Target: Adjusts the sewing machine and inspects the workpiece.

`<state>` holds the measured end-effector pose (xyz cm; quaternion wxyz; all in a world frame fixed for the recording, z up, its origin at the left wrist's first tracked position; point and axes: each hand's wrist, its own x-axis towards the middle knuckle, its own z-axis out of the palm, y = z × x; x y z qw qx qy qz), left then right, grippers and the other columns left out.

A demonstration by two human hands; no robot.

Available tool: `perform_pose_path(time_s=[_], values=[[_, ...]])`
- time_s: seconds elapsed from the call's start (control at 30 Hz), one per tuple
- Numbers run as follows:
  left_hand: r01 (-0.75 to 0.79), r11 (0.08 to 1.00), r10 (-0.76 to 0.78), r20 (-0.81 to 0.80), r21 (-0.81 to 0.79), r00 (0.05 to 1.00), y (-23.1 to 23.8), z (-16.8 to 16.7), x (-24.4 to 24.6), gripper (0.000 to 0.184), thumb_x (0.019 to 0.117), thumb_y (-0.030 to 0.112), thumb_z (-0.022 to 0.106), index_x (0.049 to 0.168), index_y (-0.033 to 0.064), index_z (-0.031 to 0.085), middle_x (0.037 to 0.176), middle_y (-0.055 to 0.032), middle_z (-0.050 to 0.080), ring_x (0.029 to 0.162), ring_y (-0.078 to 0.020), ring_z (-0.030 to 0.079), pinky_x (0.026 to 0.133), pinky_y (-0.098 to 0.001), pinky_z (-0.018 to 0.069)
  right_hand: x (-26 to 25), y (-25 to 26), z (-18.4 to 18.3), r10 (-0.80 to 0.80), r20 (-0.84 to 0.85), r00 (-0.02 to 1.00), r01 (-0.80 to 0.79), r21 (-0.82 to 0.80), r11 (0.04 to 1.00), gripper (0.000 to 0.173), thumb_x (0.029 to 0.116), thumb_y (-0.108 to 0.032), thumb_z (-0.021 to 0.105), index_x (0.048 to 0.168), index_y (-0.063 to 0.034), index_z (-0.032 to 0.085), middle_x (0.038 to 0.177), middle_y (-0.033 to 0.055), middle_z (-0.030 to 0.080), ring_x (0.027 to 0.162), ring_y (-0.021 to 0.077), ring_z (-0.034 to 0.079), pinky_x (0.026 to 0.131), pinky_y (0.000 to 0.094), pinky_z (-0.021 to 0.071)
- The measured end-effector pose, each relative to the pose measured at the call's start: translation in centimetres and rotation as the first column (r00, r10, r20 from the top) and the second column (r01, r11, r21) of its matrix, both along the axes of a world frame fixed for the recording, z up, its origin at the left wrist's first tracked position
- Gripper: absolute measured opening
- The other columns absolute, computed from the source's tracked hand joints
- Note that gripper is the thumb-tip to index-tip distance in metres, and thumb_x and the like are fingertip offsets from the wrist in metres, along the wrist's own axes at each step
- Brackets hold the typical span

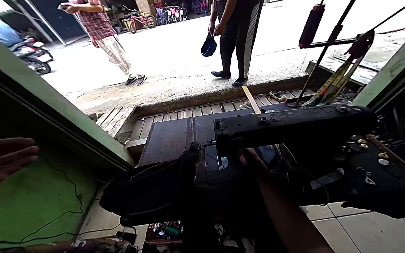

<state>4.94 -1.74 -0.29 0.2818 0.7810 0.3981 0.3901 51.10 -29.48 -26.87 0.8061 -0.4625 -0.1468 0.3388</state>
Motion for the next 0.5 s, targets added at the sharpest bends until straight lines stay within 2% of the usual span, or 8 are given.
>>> perform_pose_path(time_s=[0.03,0.1,0.17,0.23,0.3,0.4,0.47,0.5], values=[[0.109,0.992,-0.110,0.012,0.065,0.994,-1.8,-0.4,4.9,0.036,0.1112,0.028,0.042,0.128,0.0018,0.060,0.128,-0.0109,0.068,0.112,-0.0200,0.071,0.097,-0.0377,0.0588,0.0,-0.1,0.0,0.010,-0.004,1.000,-0.010,-0.001,1.000,0.023,0.0924,0.015,0.045,0.099,-0.0013,0.060,0.081,0.0028,0.069,0.074,0.0103,0.068,0.073,0.0294,0.0599],[0.344,0.933,-0.337,-0.080,0.106,0.938,-5.6,0.2,14.5,0.027,0.1072,0.021,0.051,0.122,0.0028,0.065,0.118,-0.0072,0.071,0.104,-0.0140,0.072,0.094,-0.0358,0.0586,-0.2,-0.5,0.2,0.016,-0.012,1.000,-0.016,-0.013,1.000,0.023,0.0924,0.016,0.047,0.098,-0.0018,0.060,0.080,0.0018,0.070,0.073,0.0095,0.069,0.073,0.0287,0.0603],[0.551,0.834,-0.544,-0.161,0.003,0.824,-7.4,0.7,23.1,0.022,0.1064,0.017,0.052,0.117,0.0064,0.069,0.114,-0.0029,0.074,0.101,-0.0098,0.071,0.094,-0.0320,0.0583,-0.4,-0.8,0.8,0.019,-0.005,1.000,-0.019,-0.030,0.999,0.024,0.0916,0.016,0.048,0.099,-0.0028,0.061,0.080,0.0003,0.070,0.073,0.0081,0.068,0.073,0.0273,0.0600],[0.702,0.688,-0.725,-0.227,-0.184,0.651,-7.9,0.0,30.8,0.024,0.1083,0.020,0.051,0.118,0.0078,0.070,0.115,-0.0033,0.073,0.102,-0.0110,0.071,0.093,-0.0326,0.0578,-0.5,-1.1,1.1,0.035,0.017,0.999,-0.034,-0.028,0.999,0.026,0.0880,0.017,0.050,0.096,-0.0043,0.062,0.078,-0.0013,0.070,0.071,0.0069,0.068,0.072,0.0257,0.0594],[0.741,0.569,-0.815,-0.363,-0.356,0.452,-8.4,-1.4,37.3,0.031,0.1100,0.027,0.048,0.126,0.0088,0.068,0.121,-0.0064,0.069,0.105,-0.0152,0.068,0.093,-0.0366,0.0556,-0.4,-1.1,1.4,0.064,0.041,0.997,-0.063,-0.016,0.998,0.027,0.0866,0.017,0.051,0.095,-0.0045,0.064,0.077,-0.0017,0.071,0.067,0.0067,0.068,0.068,0.0251,0.0599],[0.693,0.477,-0.837,-0.520,-0.541,0.171,-9.6,-3.4,43.4,0.040,0.1108,0.034,0.045,0.137,0.0085,0.061,0.130,-0.0134,0.064,0.112,-0.0224,0.064,0.097,-0.0433,0.0510,0.1,-1.1,1.6,0.088,0.061,0.994,-0.086,-0.037,0.996,0.026,0.0875,0.017,0.050,0.094,-0.0047,0.063,0.076,-0.0027,0.070,0.065,0.0058,0.066,0.068,0.0241,0.0588],[0.679,0.415,-0.841,-0.540,-0.605,0.032,-10.5,-4.9,44.8,0.035,0.1105,0.031,0.046,0.132,0.0097,0.064,0.114,-0.0106,0.067,0.096,-0.0158,0.063,0.086,-0.0375,0.0513,-0.2,-1.4,1.4,0.111,0.040,0.993,-0.108,-0.058,0.992,0.025,0.0896,0.016,0.050,0.095,-0.0044,0.062,0.077,-0.0027,0.070,0.066,0.0057,0.066,0.070,0.0237,0.0586],[0.683,0.408,-0.829,-0.560,-0.606,-0.001,-10.8,-5.2,45.2,0.031,0.1096,0.027,0.048,0.128,0.0109,0.068,0.106,-0.0083,0.069,0.087,-0.0127,0.063,0.080,-0.0353,0.0512,-0.2,-1.3,1.4,0.121,0.032,0.992,-0.118,-0.059,0.991,0.024,0.0900,0.017,0.051,0.096,-0.0040,0.062,0.077,-0.0026,0.070,0.067,0.0057,0.066,0.071,0.0236,0.0589]])
